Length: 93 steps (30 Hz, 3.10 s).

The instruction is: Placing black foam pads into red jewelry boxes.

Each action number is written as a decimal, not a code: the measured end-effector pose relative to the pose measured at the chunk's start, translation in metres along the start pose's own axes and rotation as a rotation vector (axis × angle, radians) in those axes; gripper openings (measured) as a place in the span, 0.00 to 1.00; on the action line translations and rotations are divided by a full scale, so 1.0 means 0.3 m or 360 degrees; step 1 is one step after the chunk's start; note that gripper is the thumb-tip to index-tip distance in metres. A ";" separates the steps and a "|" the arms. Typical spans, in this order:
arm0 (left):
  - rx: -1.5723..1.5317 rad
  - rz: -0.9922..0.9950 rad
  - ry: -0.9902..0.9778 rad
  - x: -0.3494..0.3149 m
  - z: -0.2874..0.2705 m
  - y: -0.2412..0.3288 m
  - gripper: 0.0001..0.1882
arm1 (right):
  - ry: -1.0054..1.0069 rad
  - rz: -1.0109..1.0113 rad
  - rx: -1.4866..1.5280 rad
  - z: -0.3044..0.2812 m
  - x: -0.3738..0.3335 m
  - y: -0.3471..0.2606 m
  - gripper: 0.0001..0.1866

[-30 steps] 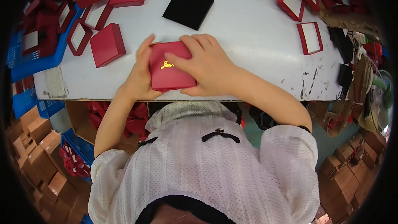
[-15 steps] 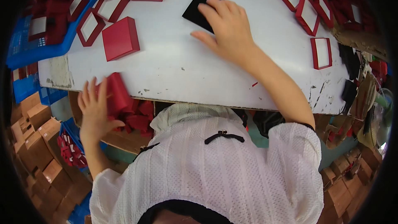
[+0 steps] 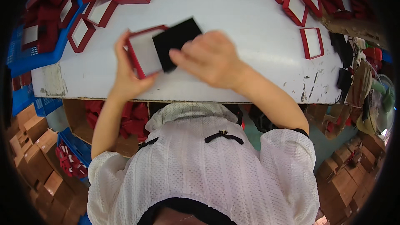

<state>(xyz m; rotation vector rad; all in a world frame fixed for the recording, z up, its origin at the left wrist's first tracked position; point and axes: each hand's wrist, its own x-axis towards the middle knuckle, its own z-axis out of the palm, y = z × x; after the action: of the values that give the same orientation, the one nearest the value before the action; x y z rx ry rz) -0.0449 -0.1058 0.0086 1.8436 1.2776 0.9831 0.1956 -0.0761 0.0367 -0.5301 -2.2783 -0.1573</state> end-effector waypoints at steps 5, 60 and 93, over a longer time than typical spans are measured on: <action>0.0272 0.0228 -0.0212 -0.046 0.097 0.016 0.57 | -0.0591 -0.0049 0.0576 0.071 -0.020 -0.100 0.14; 0.0772 0.0158 -0.0136 0.417 -0.105 0.059 0.48 | -0.0424 0.0574 -0.0181 -0.062 0.097 0.559 0.18; 0.0015 0.0626 -0.0485 0.180 0.037 -0.068 0.51 | -0.0545 0.1258 0.0545 0.124 0.030 0.070 0.16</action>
<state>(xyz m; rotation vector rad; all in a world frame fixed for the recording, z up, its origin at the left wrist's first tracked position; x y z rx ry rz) -0.0318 -0.0499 -0.0033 2.2021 0.7552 0.8465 0.1740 -0.0440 0.0164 -1.2858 -2.1591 0.7457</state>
